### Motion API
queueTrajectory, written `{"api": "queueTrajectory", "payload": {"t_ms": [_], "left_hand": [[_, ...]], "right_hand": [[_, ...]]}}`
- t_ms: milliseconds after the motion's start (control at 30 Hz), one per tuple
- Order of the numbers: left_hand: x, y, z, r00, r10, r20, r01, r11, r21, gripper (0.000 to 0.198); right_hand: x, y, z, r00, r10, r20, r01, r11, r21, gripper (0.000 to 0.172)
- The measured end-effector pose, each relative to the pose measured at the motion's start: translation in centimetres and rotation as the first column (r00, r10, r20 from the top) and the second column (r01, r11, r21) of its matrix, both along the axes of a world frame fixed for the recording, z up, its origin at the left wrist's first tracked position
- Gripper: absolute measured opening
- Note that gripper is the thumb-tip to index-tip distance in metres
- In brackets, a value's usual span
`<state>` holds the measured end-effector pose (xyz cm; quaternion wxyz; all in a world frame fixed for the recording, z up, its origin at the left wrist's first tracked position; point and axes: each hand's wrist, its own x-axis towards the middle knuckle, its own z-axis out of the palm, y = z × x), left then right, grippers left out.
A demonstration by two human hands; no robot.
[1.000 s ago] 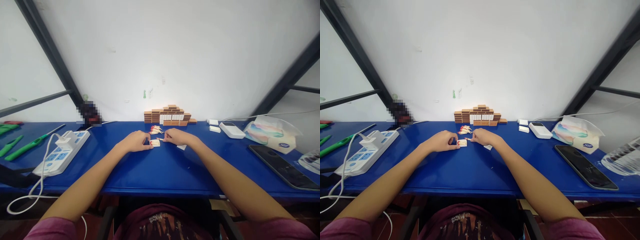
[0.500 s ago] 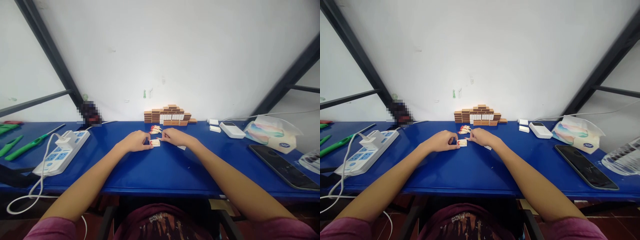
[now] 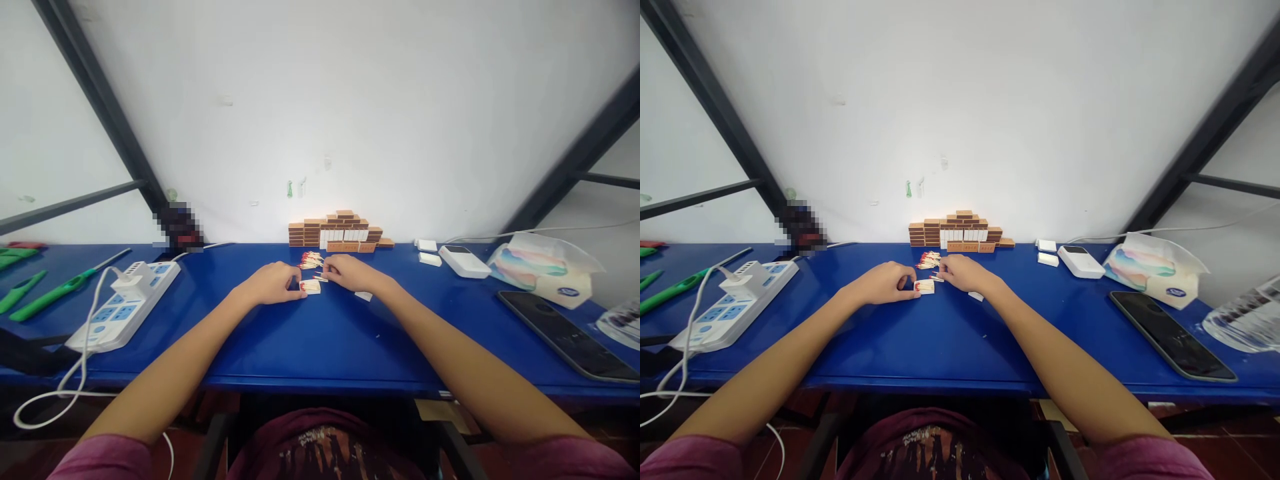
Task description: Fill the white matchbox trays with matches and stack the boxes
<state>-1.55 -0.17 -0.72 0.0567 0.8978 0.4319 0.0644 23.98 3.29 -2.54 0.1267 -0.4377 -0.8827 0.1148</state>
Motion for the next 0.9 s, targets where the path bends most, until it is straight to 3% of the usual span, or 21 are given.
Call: {"api": "queueTrajectory", "payload": {"t_ms": [333, 700, 900], "left_hand": [[0.1, -0.1, 0.1, 1.000, -0.002, -0.012, 0.002, 1.000, 0.011, 0.035], [0.0, -0.1, 0.0, 1.000, -0.001, -0.005, 0.001, 1.000, 0.011, 0.037], [0.1, 0.0, 0.0, 1.000, 0.005, -0.005, -0.005, 1.000, -0.005, 0.036]], "right_hand": [[-0.1, 0.6, -1.5, 0.999, -0.015, -0.042, 0.017, 0.999, 0.031, 0.023], [-0.4, 0.3, -0.9, 0.999, -0.023, -0.025, 0.023, 1.000, 0.005, 0.012], [-0.8, -0.1, -0.6, 0.999, -0.051, 0.009, 0.051, 0.999, -0.008, 0.016]]}}
